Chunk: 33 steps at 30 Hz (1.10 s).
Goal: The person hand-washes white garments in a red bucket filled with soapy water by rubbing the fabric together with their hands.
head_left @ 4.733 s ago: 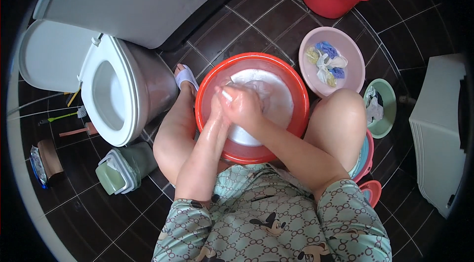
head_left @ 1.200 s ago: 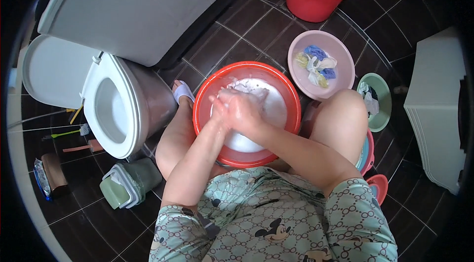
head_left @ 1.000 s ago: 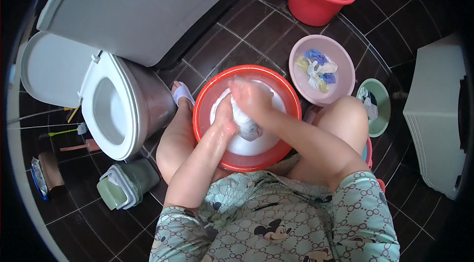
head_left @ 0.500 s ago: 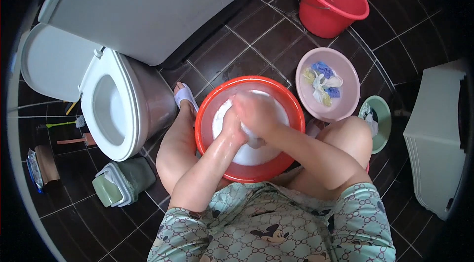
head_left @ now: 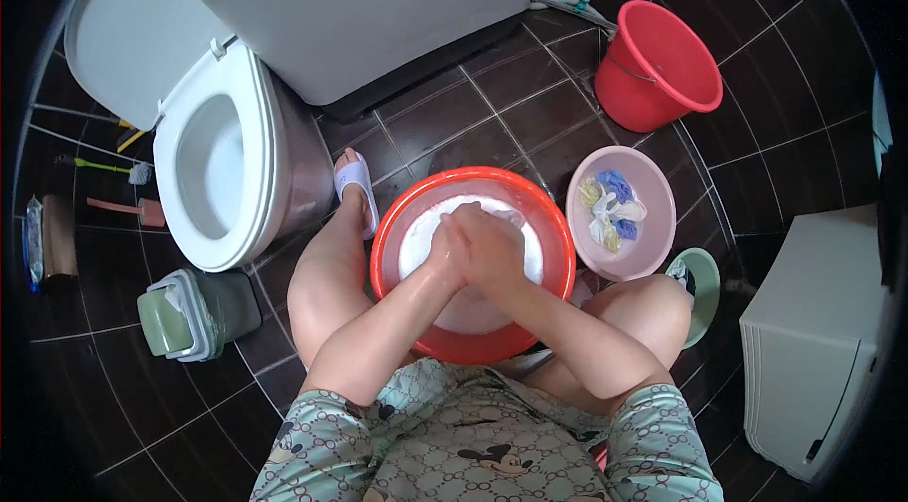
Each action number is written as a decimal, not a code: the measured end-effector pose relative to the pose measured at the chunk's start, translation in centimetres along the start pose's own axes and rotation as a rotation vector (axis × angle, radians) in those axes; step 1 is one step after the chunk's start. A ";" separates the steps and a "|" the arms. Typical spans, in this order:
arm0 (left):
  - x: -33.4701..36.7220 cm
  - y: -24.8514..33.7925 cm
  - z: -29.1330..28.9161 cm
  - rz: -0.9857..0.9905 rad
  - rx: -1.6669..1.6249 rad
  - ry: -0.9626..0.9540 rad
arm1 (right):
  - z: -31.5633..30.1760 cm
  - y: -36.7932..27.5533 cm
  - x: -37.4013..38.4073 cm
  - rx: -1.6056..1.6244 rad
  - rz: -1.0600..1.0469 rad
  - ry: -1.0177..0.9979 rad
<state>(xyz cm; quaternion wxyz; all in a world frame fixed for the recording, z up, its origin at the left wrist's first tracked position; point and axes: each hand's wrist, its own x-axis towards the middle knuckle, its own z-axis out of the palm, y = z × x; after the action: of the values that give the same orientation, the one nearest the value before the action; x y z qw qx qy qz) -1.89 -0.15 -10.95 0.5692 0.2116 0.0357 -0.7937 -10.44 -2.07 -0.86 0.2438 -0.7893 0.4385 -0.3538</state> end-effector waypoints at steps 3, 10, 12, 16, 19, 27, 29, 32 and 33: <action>-0.2 -0.2 4.2 -0.071 0.113 0.229 | 0.3 4.8 1.3 -0.168 0.173 0.027; -0.1 0.4 4.4 -0.030 0.135 0.153 | 0.9 4.3 0.5 -0.187 0.107 0.024; 0.3 -0.3 4.1 -0.058 0.204 0.258 | -0.4 5.5 2.3 -0.133 0.288 0.050; 0.1 -0.2 3.0 0.013 0.302 0.154 | 0.4 1.8 0.0 -0.125 0.132 0.037; 0.1 -0.5 4.2 -0.037 0.340 0.238 | 0.2 3.5 0.3 -0.160 0.062 0.120; -0.9 -0.2 7.0 -0.051 0.410 0.479 | 0.4 2.8 -0.3 -0.238 0.037 0.126; -0.9 -0.1 7.2 -0.140 0.225 0.350 | -1.5 6.5 2.1 0.015 0.393 0.011; -1.1 1.4 7.6 -0.080 0.104 0.188 | -2.1 7.4 2.6 0.253 0.443 -0.001; -1.6 2.4 8.4 -0.088 0.098 0.193 | -2.4 7.1 2.7 0.361 0.449 0.008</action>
<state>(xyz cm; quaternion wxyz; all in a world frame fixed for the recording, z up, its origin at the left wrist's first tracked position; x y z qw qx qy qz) -1.78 -2.11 -2.26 0.5168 0.3130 0.0608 -0.7945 -14.99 -8.09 -3.36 0.4508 -0.6151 0.5331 -0.3664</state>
